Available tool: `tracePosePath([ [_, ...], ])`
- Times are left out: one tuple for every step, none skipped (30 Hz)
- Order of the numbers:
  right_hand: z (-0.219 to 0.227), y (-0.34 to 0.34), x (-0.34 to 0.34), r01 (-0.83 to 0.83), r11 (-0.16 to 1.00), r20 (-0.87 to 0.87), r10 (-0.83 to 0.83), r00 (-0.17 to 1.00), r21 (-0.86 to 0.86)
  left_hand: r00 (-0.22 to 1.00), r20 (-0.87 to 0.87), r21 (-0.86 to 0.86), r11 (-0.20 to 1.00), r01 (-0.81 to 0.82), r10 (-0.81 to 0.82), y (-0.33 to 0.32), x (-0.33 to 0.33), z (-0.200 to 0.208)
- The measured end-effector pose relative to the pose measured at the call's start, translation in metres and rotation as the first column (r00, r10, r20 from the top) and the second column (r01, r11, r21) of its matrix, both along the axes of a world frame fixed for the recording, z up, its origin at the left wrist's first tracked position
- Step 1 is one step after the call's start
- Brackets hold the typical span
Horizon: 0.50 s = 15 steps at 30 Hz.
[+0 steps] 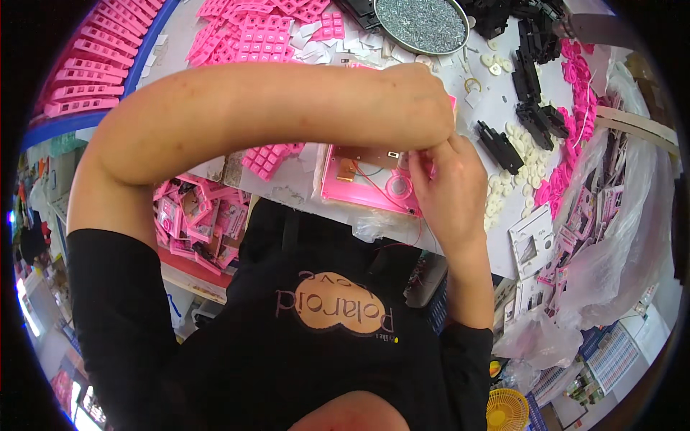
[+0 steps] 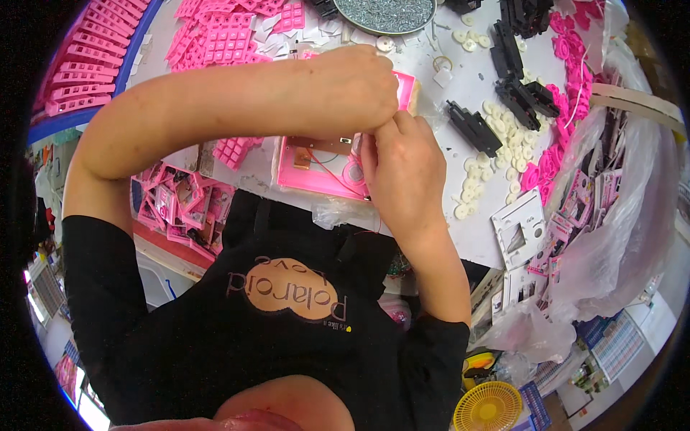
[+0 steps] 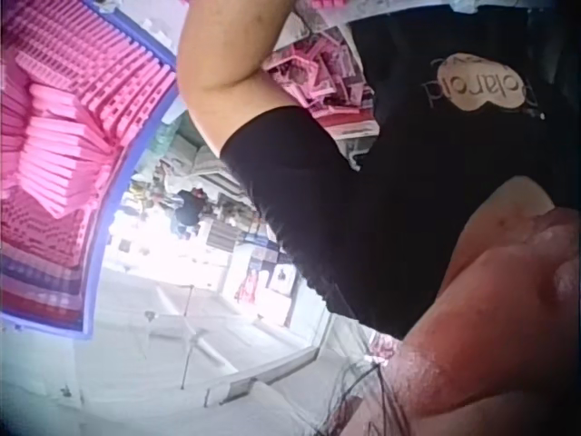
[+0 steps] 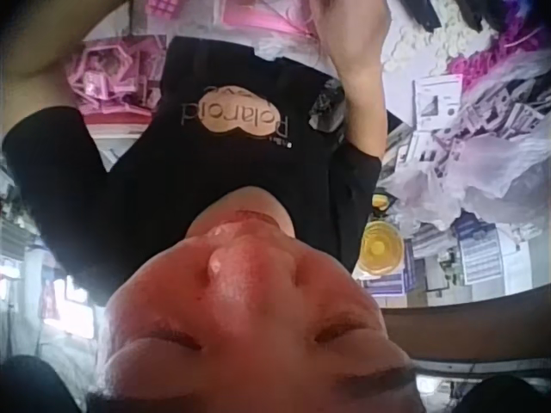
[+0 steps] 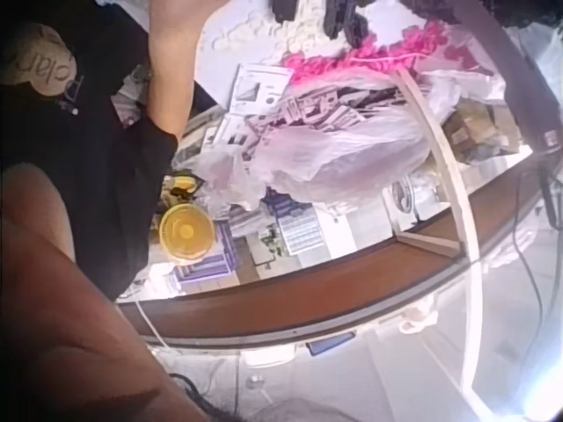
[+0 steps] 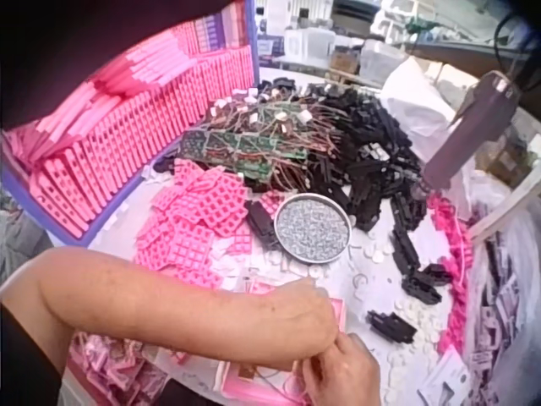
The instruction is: Assembling a pink toy device by installing a circuit board and internal components using an electric screwdriver.
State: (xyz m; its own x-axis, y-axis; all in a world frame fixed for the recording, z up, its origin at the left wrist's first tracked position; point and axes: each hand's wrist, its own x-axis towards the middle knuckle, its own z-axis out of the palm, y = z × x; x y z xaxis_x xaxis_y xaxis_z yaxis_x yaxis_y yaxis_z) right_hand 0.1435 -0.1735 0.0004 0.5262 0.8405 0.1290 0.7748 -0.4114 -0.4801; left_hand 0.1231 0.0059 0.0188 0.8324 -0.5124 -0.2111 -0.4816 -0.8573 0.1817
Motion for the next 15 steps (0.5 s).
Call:
tracePosePath([
  [0.000, 0.000, 0.002, -0.003, 1.000, 0.014, 0.003, 1.000, -0.017, 0.994, -0.105, 0.014, 1.000, -0.012, 0.014, 0.000, 0.005, 0.005],
  [0.000, 0.000, 0.003, -0.006, 0.999, 0.027, 0.007, 1.000, -0.033, 0.989, -0.107, 0.027, 0.994, -0.102, 0.104, 0.000, 0.011, 0.006],
  [0.000, 0.001, 0.006, -0.011, 0.998, 0.046, 0.013, 0.999, -0.063, 0.975, -0.109, 0.040, 0.981, -0.191, 0.194, 0.002, 0.018, 0.005],
  [0.000, 0.002, 0.008, -0.021, 0.996, 0.069, 0.027, 0.997, -0.088, 0.952, -0.105, 0.057, 0.957, -0.284, 0.289, 0.006, 0.022, 0.004],
  [0.000, 0.003, 0.011, -0.031, 0.993, 0.091, 0.041, 0.995, -0.113, 0.927, -0.144, 0.065, 0.938, -0.339, 0.345, 0.008, 0.024, 0.003],
  [-0.001, 0.005, 0.013, -0.037, 0.997, 0.068, 0.041, 0.997, -0.066, 0.916, -0.177, 0.033, 0.932, -0.361, 0.361, 0.011, 0.025, 0.001],
  [-0.001, 0.007, 0.016, -0.038, 0.999, 0.051, 0.039, 0.998, -0.020, 0.905, -0.207, -0.001, 0.925, -0.380, 0.372, 0.013, 0.025, 0.001],
  [-0.001, 0.009, 0.019, -0.039, 0.999, 0.033, 0.038, 0.999, 0.025, 0.894, -0.236, -0.034, 0.916, -0.399, 0.381, 0.015, 0.025, 0.001],
  [-0.006, 0.011, 0.023, -0.064, 0.992, 0.065, 0.057, 0.996, 0.106, 0.885, -0.248, -0.048, 0.908, -0.417, 0.393, 0.016, 0.024, 0.002],
  [-0.015, 0.013, 0.027, -0.093, 0.978, 0.097, 0.076, 0.992, 0.186, 0.875, -0.260, -0.061, 0.898, -0.436, 0.407, 0.017, 0.023, 0.002],
  [-0.022, 0.014, 0.030, -0.124, 0.957, 0.131, 0.092, 0.987, 0.263, 0.865, -0.272, -0.074, 0.887, -0.455, 0.421, 0.018, 0.022, 0.003],
  [-0.025, 0.013, 0.032, -0.112, 0.962, 0.120, 0.084, 0.989, 0.250, 0.863, -0.266, -0.086, 0.881, -0.465, 0.429, 0.018, 0.021, 0.003],
  [-0.029, 0.013, 0.033, -0.100, 0.967, 0.104, 0.077, 0.992, 0.233, 0.859, -0.266, -0.100, 0.874, -0.476, 0.437, 0.018, 0.020, 0.001],
  [-0.031, 0.014, 0.033, -0.088, 0.972, 0.088, 0.070, 0.994, 0.216, 0.855, -0.266, -0.114, 0.867, -0.486, 0.445, 0.019, 0.020, -0.002],
  [-0.031, 0.014, 0.033, -0.094, 0.976, 0.101, 0.075, 0.992, 0.194, 0.860, -0.258, -0.124, 0.868, -0.481, 0.440, 0.019, 0.019, -0.005],
])
